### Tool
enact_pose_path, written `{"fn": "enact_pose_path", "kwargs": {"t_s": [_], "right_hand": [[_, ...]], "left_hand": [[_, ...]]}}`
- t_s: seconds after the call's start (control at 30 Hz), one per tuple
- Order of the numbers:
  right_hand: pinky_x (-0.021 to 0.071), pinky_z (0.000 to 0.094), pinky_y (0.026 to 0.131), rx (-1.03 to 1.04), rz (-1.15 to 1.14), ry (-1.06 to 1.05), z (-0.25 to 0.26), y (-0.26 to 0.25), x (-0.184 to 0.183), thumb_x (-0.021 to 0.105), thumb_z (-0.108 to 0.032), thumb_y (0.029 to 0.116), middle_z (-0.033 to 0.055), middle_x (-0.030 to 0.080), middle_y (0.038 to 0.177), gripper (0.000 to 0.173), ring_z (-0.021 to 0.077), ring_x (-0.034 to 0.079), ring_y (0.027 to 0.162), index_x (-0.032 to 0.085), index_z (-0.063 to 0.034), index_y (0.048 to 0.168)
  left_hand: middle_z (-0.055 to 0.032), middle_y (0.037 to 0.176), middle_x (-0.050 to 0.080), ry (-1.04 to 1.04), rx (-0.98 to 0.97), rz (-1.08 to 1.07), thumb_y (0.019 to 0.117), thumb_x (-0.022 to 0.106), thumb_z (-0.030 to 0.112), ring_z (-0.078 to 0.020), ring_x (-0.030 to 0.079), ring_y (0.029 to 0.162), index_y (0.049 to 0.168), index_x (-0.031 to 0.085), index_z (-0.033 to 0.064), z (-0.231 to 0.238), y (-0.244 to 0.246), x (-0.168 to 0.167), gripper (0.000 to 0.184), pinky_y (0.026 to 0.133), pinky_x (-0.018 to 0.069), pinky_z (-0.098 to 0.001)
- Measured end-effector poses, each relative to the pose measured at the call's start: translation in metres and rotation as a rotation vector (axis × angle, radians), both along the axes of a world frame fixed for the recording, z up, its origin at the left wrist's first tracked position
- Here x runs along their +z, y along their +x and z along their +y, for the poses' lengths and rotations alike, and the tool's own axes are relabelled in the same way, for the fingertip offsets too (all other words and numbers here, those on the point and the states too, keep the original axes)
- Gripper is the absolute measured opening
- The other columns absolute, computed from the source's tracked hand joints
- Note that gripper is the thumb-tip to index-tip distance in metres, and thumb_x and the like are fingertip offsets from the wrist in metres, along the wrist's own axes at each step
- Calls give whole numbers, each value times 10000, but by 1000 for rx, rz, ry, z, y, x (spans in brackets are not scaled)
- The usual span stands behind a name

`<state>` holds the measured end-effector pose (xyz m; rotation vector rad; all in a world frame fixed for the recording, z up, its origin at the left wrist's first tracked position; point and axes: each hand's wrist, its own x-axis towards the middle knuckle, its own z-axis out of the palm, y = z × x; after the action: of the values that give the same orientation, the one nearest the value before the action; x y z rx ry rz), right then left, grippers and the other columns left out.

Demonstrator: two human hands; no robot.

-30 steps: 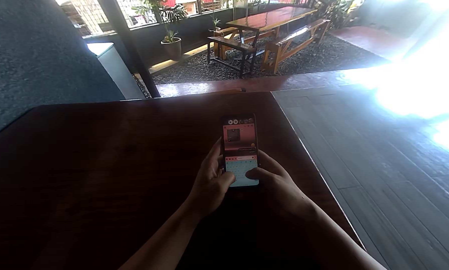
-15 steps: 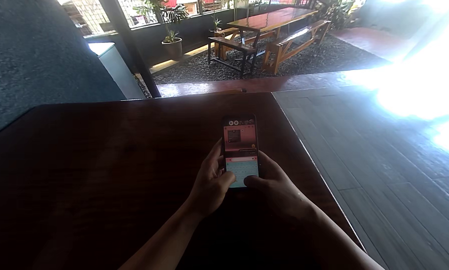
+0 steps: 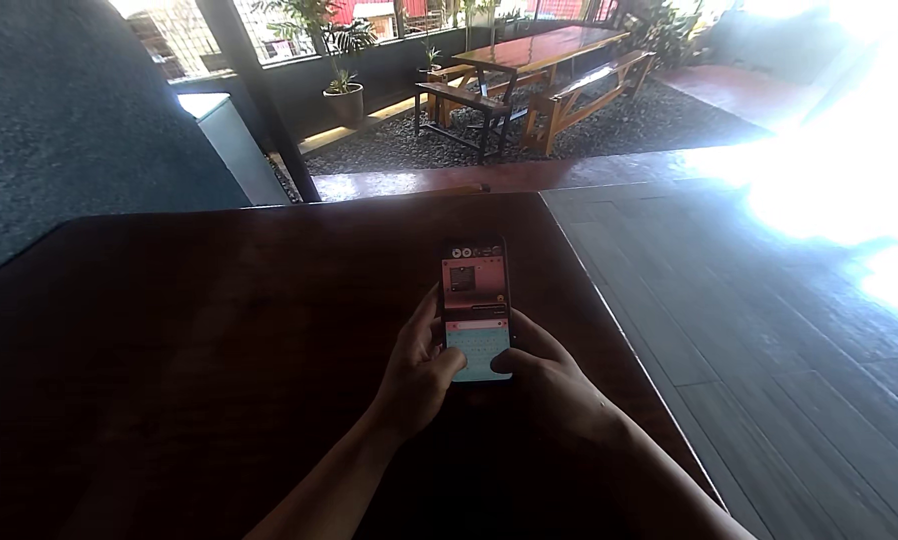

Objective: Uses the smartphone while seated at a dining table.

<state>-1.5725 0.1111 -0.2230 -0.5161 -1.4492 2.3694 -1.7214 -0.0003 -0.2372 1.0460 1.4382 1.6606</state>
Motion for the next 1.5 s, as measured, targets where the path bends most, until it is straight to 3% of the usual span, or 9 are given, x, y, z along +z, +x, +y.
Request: {"fn": "enact_pose_path", "kwargs": {"t_s": [0.27, 0.63, 0.9, 1.17, 1.5], "right_hand": [[638, 517, 795, -1, 6, -38, 0, 0, 2, 385, 46, 953, 232, 658, 1207, 474, 354, 716, 1005, 505, -67, 1397], [644, 494, 799, 6, 7, 11, -1, 0, -1, 446, 55, 942, 219, 667, 1182, 470, 339, 722, 986, 503, -72, 1391], [647, 493, 829, 35, -4, 104, -3, -2, -3, 538, 53, 924, 211, 669, 1186, 481, 340, 718, 1014, 503, -68, 1389], [655, 474, 803, -5, -19, 101, -3, -1, -1, 545, 70, 917, 222, 679, 1171, 500, 344, 728, 990, 501, -73, 1394], [656, 481, 773, -42, -10, 85, -3, -3, -2, 580, 3, 960, 219, 682, 1152, 426, 348, 730, 971, 528, -78, 1375]], "left_hand": [[-108, 1266, 683, 25, -1, -2, 865, 507, -44, -248, 696, 1095, 1559, 390, 207, 0, 0, -1, 747, 916, 600, -382], [-122, 1262, 673, 45, -14, -25, 922, 568, -12, -265, 693, 1090, 1543, 391, 204, 2, 2, -3, 681, 916, 601, -388], [-38, 1206, 706, -39, 130, 81, 904, 689, 98, -190, 705, 1066, 1492, 432, 215, 4, 7, -4, 653, 895, 613, -333], [-100, 1250, 685, 38, 17, 16, 934, 529, 0, -241, 700, 1085, 1538, 396, 193, 0, 4, -2, 648, 909, 606, -372], [-87, 1255, 687, 38, 1, 40, 898, 529, -7, -227, 689, 1108, 1548, 390, 201, 1, 2, -2, 696, 923, 595, -360]]}}
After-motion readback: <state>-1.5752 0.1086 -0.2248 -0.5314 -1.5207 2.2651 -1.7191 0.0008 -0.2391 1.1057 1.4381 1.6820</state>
